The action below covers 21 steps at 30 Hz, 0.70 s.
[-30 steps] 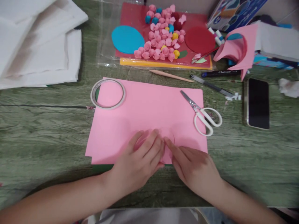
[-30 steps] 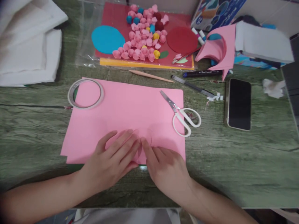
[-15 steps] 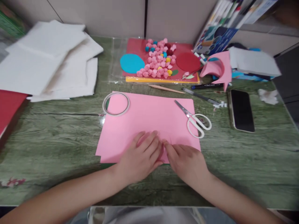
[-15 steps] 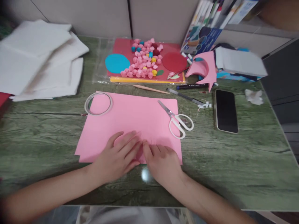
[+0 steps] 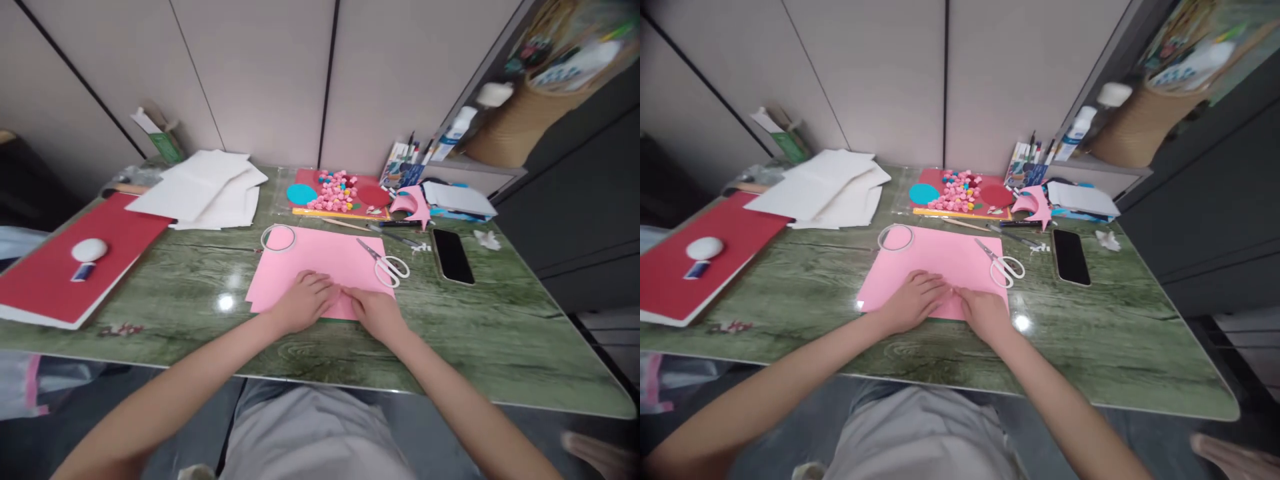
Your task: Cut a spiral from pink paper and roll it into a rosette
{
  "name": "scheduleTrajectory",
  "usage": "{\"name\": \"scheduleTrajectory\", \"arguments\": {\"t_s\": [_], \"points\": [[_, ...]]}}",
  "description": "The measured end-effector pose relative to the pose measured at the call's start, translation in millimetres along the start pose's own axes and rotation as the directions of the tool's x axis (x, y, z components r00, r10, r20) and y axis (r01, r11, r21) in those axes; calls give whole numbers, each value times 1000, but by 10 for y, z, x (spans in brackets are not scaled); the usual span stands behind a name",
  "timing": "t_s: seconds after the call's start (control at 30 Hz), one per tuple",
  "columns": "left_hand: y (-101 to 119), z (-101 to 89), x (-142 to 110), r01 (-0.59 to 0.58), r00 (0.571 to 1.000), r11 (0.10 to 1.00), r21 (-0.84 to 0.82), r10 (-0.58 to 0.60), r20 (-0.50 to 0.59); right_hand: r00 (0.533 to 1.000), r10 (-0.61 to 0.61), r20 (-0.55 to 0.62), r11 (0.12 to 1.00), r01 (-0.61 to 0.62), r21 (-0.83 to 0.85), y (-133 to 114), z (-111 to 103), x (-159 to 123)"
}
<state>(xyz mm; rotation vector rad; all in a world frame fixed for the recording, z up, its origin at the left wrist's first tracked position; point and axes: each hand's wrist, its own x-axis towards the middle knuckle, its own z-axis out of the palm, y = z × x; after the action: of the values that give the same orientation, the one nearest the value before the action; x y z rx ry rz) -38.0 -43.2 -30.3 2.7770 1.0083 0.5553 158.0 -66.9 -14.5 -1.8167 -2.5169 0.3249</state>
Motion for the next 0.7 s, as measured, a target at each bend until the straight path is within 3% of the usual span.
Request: {"name": "scheduleTrajectory", "arguments": {"t_s": [0.07,0.17,0.23,0.3,0.37,0.5,0.7], "points": [[-46,16,7,68,994,993,-101,-76,-77,1000,10,-12,998,-9,69,-26,-10,-3],[-154,20,102,264,929,941,-214,-308,-207,998,50,-24,990,-46,132,-59,-33,55],[-233,-4,224,343,915,911,-228,-379,-139,998,58,-30,987,-53,152,-46,-71,156],[-297,-42,370,361,932,905,-225,-361,46,999,22,30,978,-27,209,-1,-127,294],[-340,-70,508,403,911,886,-231,-364,193,991,-43,130,964,7,265,65,-180,437],[-386,-40,669,447,885,876,-180,-406,226,964,-90,251,945,4,326,185,-190,614],[-445,61,653,454,878,873,-177,-404,259,937,-124,326,915,-19,403,245,-93,644]]}}
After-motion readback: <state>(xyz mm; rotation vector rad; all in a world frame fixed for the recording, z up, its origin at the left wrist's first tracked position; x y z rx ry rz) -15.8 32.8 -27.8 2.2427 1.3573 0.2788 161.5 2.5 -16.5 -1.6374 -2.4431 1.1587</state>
